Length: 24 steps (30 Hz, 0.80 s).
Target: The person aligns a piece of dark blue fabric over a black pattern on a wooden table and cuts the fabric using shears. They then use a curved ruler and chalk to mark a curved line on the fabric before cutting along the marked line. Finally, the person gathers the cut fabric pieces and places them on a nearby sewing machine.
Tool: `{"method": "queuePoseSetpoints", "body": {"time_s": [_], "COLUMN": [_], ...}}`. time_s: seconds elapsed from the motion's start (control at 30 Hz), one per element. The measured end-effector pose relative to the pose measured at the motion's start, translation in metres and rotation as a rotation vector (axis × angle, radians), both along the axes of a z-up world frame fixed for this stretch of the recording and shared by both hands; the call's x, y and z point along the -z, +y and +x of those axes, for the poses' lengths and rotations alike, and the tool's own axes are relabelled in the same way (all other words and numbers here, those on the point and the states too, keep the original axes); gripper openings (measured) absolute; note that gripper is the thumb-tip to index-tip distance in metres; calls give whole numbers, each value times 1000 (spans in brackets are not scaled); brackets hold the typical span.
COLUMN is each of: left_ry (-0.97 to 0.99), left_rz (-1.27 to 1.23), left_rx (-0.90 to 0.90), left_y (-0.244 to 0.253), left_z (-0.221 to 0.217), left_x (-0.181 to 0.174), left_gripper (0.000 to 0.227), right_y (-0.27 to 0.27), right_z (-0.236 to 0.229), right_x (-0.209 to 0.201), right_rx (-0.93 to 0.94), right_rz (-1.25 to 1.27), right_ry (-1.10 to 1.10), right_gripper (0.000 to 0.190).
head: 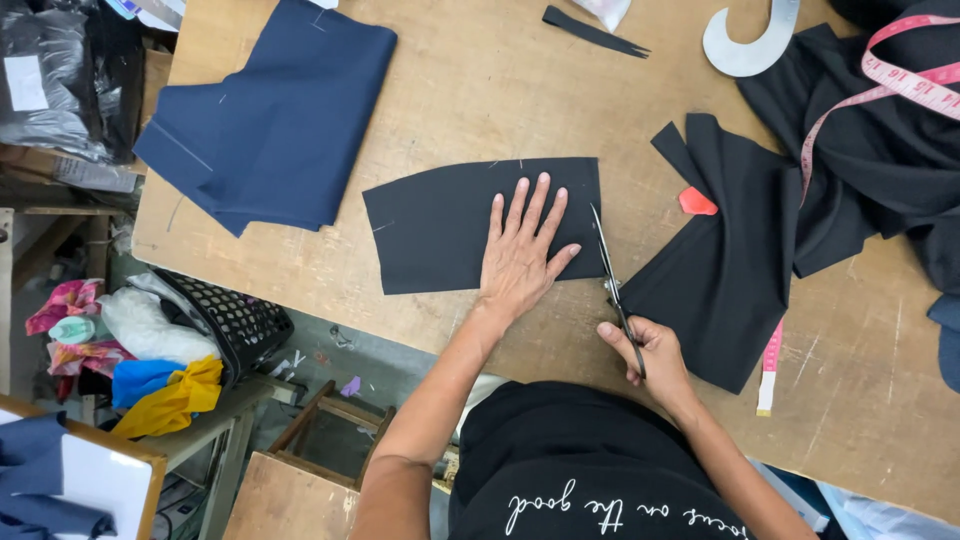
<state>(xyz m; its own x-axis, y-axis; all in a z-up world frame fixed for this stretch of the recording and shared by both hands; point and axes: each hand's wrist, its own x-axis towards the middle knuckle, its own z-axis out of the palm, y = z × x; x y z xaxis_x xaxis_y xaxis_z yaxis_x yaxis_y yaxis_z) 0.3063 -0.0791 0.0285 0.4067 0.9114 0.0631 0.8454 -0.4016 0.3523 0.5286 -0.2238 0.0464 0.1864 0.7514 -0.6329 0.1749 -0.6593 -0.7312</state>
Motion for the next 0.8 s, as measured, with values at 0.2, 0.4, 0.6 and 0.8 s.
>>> {"method": "queuePoseSetpoints", "body": {"time_s": [0.2, 0.4, 0.6, 0.8], "left_ry": [-7, 33, 48, 58], "left_rz": [-7, -27, -36, -57], "left_rx": [10, 31, 32, 33], "left_y": [-1, 0, 0, 1], "left_z": [-1, -3, -3, -3], "left_x": [-3, -4, -4, -6], "left_gripper": [78, 78, 79, 78], "right_y": [-1, 1, 8, 23], "right_z": [4, 11, 19, 15], "right_x": [-1, -9, -15, -13], "right_rx": [-11, -33, -51, -49], "right_rz": [-19, -22, -11, 16], "right_ry": [10, 27, 44, 61], "right_gripper": [50, 47, 50, 51]}}
